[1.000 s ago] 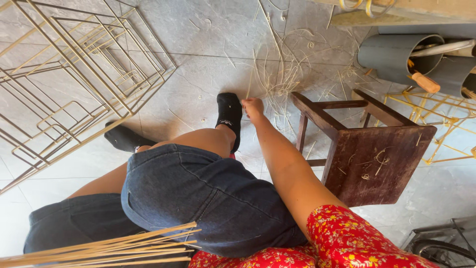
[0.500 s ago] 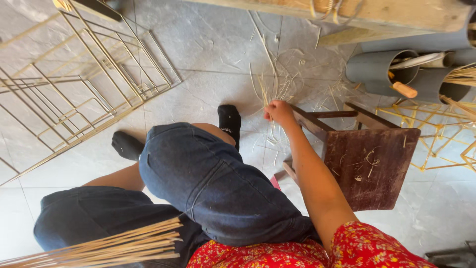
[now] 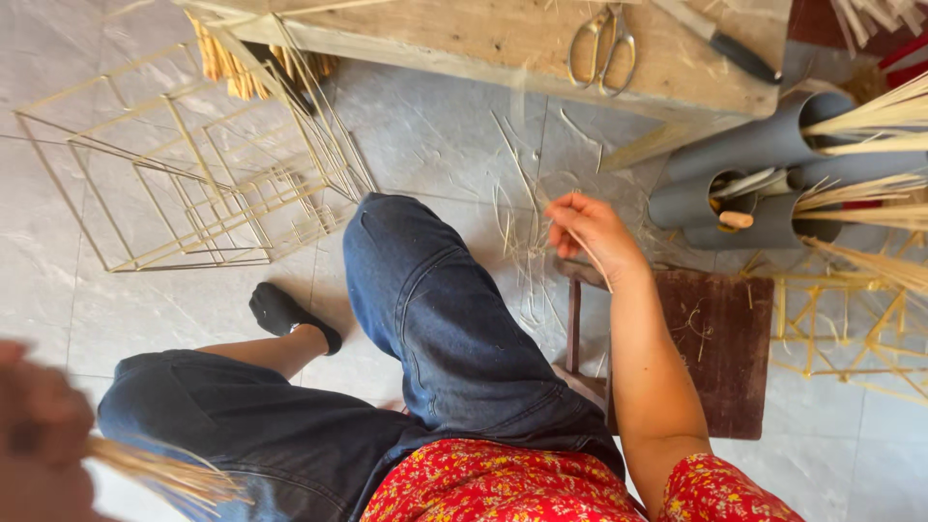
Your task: The person uses a handheld blowtorch to heat a bundle of thin bamboo sticks held in the left hand. After heating, the person sets the torch down, picks up a pair of scissors, and walks to an outdoor area to pick up a bundle of dried palm fronds.
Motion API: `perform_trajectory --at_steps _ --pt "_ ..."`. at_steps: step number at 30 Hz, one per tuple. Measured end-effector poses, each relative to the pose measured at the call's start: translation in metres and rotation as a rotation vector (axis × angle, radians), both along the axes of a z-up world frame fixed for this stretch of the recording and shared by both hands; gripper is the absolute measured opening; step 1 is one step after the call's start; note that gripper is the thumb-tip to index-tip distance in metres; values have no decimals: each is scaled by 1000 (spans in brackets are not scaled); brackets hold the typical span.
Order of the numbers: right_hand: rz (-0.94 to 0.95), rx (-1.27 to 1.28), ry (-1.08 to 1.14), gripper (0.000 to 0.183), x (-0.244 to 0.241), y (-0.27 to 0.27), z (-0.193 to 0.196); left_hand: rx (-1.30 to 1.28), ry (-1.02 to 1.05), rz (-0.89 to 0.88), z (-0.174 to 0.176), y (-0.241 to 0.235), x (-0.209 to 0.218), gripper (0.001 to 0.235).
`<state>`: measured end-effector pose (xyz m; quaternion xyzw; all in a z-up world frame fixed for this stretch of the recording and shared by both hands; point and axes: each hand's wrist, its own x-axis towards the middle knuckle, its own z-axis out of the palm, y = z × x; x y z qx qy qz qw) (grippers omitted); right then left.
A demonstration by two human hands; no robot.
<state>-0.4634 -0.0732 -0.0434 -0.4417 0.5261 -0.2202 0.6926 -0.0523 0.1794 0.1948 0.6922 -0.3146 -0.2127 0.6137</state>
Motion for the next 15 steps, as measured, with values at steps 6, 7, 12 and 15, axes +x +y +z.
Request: perform_trajectory --at_steps 6,7,12,15 --pt "26 -244 52 16 60 25 62 42 188 -82 -22 14 -16 31" --pt "37 -266 33 16 72 34 72 102 115 -100 -21 17 -20 34" --pt "152 -386 -24 13 152 61 119 193 88 -199 -19 16 -37 41" --pt "254 -449 -64 12 193 83 143 133 30 -273 -15 15 -39 40"
